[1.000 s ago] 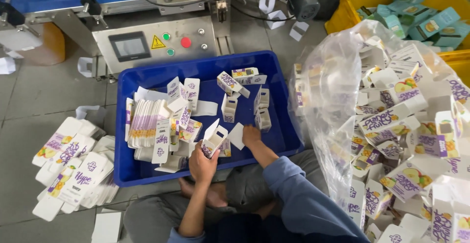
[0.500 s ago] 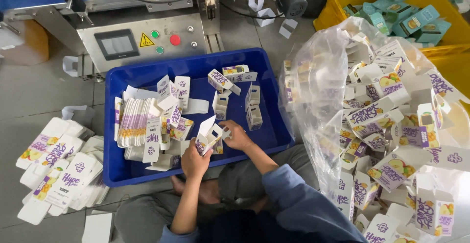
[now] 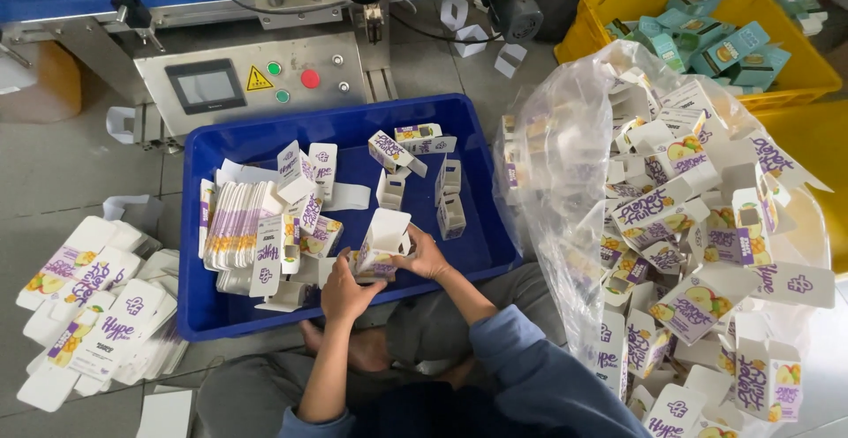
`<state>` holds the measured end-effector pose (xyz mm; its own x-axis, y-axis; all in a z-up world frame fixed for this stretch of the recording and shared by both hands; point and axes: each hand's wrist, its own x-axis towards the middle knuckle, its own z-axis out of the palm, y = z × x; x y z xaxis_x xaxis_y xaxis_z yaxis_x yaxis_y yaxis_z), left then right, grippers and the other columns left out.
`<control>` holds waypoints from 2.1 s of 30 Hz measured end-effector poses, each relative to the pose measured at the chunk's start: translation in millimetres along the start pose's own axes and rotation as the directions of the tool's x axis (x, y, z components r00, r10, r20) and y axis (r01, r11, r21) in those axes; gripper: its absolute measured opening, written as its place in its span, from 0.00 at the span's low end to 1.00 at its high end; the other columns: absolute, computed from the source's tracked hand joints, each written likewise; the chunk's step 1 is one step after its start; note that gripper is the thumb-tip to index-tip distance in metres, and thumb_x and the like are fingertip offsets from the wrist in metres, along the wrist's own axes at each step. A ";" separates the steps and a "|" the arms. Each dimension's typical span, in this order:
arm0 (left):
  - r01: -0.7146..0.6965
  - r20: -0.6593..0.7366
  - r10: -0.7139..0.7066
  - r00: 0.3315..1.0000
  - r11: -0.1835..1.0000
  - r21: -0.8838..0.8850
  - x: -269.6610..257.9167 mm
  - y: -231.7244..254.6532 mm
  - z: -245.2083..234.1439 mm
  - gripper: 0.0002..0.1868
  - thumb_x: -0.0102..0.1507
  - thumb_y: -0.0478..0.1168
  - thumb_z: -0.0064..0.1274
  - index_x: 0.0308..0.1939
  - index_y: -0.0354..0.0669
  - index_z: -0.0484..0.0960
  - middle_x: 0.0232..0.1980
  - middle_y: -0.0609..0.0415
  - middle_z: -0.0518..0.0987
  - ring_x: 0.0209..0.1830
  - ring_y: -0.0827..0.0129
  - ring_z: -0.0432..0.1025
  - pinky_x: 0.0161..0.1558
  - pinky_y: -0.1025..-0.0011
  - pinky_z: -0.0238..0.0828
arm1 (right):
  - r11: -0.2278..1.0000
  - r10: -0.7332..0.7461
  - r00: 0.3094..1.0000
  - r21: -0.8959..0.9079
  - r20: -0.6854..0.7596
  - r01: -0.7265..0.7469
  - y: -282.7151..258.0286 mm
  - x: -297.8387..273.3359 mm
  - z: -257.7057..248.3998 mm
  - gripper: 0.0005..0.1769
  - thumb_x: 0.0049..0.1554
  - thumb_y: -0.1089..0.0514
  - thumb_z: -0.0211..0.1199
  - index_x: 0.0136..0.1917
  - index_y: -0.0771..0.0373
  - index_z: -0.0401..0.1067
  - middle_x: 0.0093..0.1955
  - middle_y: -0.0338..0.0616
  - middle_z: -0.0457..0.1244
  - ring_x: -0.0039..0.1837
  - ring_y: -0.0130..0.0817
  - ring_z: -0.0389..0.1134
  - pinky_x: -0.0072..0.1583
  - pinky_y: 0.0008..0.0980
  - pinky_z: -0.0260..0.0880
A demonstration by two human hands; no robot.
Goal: Folding flat cardboard templates into boxes, inserting small items, and organizing them in a bin.
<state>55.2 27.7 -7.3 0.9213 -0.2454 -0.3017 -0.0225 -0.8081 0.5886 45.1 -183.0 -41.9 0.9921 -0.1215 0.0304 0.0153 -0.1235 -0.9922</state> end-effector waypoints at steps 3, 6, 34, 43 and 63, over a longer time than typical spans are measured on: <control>-0.026 -0.075 0.027 0.997 0.999 0.020 5.6 -11.6 16.4 0.49 0.56 0.56 0.67 0.74 0.43 0.60 0.68 0.38 0.71 0.65 0.47 0.72 0.60 0.52 0.74 | 0.997 -0.020 0.991 -0.082 -0.131 0.009 4.1 0.4 -1.6 0.29 0.43 0.60 0.78 0.56 0.67 0.71 0.43 0.58 0.69 0.46 0.44 0.71 0.49 0.40 0.75; -0.265 -0.323 0.209 0.923 0.954 -0.139 -2.2 -23.4 18.5 0.34 0.59 0.45 0.66 0.67 0.48 0.70 0.62 0.46 0.74 0.60 0.51 0.74 0.55 0.56 0.78 | 0.998 0.009 0.982 -0.063 -0.189 -0.022 5.1 2.2 -3.5 0.27 0.48 0.57 0.77 0.56 0.64 0.68 0.39 0.55 0.69 0.41 0.40 0.72 0.46 0.36 0.75; 0.258 -0.310 -0.268 0.912 0.963 -0.075 17.0 -130.6 -63.3 0.47 0.60 0.66 0.58 0.76 0.46 0.64 0.67 0.41 0.75 0.62 0.44 0.74 0.57 0.51 0.73 | 0.944 -0.110 0.970 -0.328 -0.217 0.034 45.8 7.0 -6.2 0.29 0.45 0.52 0.81 0.53 0.63 0.69 0.42 0.54 0.70 0.40 0.45 0.74 0.43 0.34 0.73; 0.214 -0.362 -0.204 0.909 0.977 -0.013 21.1 -141.0 -54.5 0.40 0.64 0.71 0.51 0.70 0.49 0.74 0.64 0.46 0.79 0.53 0.55 0.80 0.53 0.60 0.75 | 0.944 -0.110 0.965 -0.328 -0.240 0.026 45.7 7.8 -6.3 0.28 0.45 0.52 0.81 0.53 0.63 0.70 0.42 0.52 0.70 0.39 0.42 0.73 0.43 0.33 0.72; 0.283 -0.260 -0.294 0.920 0.956 -0.079 15.0 -121.5 -70.3 0.54 0.54 0.44 0.65 0.81 0.46 0.53 0.65 0.34 0.77 0.63 0.39 0.73 0.60 0.49 0.70 | 0.947 -0.135 0.954 -0.318 -0.267 0.045 58.7 11.1 -7.2 0.30 0.43 0.52 0.83 0.53 0.60 0.71 0.42 0.48 0.71 0.37 0.39 0.72 0.41 0.32 0.72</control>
<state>99.0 159.8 -30.6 0.9550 0.1512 -0.2553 0.2700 -0.7995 0.5365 56.1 -198.6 -99.0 0.9113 -0.3624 0.1952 0.0197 -0.4352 -0.9001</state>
